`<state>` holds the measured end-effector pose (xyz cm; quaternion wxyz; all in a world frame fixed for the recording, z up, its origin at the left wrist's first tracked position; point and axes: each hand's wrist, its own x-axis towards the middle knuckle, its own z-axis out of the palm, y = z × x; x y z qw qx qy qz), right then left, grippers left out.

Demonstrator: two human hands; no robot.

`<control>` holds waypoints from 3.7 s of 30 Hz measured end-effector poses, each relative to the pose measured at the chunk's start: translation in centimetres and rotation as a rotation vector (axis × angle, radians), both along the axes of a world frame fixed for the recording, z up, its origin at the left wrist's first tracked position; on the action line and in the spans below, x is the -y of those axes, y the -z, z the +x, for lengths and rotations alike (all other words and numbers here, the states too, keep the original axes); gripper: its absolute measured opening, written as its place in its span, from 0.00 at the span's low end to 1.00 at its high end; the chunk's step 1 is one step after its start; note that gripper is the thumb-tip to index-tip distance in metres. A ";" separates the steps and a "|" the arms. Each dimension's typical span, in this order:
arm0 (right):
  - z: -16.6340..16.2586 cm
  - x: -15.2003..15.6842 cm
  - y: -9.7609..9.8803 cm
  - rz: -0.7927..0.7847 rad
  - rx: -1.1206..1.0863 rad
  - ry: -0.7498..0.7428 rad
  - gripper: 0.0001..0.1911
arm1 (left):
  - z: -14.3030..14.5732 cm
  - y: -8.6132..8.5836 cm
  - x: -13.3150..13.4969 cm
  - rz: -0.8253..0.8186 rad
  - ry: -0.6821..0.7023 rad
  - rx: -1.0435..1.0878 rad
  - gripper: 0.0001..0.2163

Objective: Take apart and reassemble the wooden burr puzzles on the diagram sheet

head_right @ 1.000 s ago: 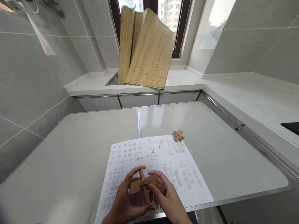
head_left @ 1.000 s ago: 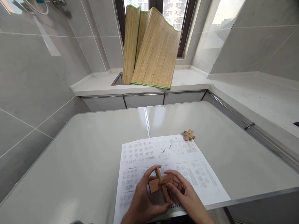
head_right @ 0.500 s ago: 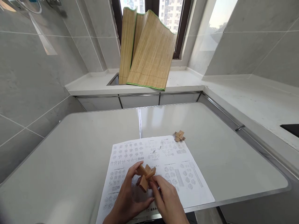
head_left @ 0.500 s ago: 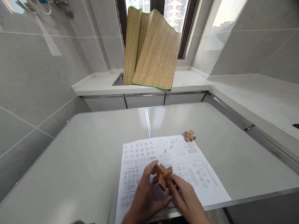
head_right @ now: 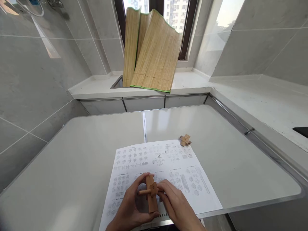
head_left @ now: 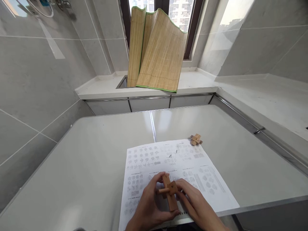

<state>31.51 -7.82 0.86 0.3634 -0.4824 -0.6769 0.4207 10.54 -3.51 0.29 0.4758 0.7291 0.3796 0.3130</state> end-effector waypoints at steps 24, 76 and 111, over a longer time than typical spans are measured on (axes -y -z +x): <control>0.1 0.5 2.1 -0.054 -0.124 0.182 0.13 | 0.4 -1.2 -1.0 -0.124 0.008 0.059 0.40; 1.4 0.5 1.0 -0.157 -0.414 0.237 0.18 | 2.7 -0.6 -1.0 0.809 -0.208 -0.295 0.06; 1.2 0.5 1.0 -0.147 -0.386 0.211 0.16 | 2.9 -0.1 -1.1 0.904 -0.295 -0.205 0.02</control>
